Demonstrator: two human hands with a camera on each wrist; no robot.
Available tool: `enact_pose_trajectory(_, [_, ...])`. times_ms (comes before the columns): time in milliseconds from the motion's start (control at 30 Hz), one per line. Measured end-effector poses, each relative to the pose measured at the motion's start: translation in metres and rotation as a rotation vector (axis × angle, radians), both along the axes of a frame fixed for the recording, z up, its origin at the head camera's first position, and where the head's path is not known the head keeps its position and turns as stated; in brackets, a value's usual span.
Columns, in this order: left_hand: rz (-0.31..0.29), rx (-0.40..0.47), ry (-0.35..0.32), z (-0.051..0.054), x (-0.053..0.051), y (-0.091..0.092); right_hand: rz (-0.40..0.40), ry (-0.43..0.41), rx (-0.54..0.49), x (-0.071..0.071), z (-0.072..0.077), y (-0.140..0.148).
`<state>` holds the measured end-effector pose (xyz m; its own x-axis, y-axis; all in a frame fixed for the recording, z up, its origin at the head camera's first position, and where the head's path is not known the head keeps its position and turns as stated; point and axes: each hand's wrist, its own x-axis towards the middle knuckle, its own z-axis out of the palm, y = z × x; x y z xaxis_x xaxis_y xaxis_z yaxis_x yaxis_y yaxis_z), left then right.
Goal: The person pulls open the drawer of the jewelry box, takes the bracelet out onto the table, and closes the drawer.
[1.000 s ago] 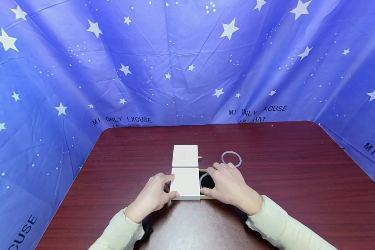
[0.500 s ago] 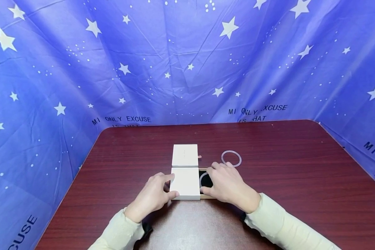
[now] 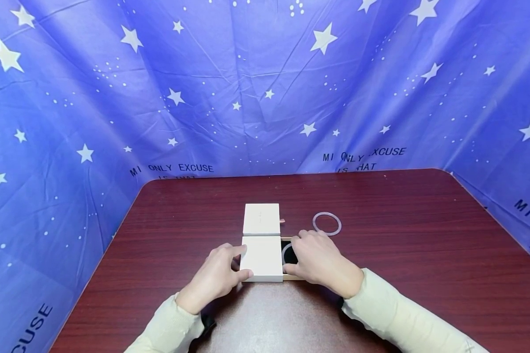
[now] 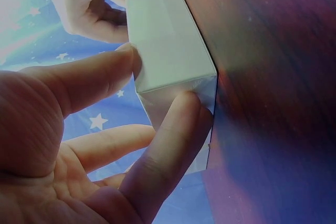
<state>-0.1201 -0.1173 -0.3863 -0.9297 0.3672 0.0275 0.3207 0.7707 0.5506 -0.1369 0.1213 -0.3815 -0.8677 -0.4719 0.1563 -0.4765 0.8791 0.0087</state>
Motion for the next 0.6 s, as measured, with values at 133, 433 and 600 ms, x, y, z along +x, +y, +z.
enact_pose_trajectory(133, [-0.009, 0.009, 0.016, -0.0008, -0.0004, -0.0002, -0.015, -0.020, 0.013, -0.0007, -0.0001, -0.0017])
enact_pose_trajectory(433, [-0.002, 0.010, 0.010, -0.0010, -0.0005, -0.0005, -0.026, -0.001, -0.008, -0.0009, -0.0024, -0.0031])
enact_pose_trajectory(600, [-0.002, 0.005, 0.020, -0.0007, -0.0006, -0.0001, -0.030, 0.011, -0.036, -0.0007, -0.0030, -0.0027])
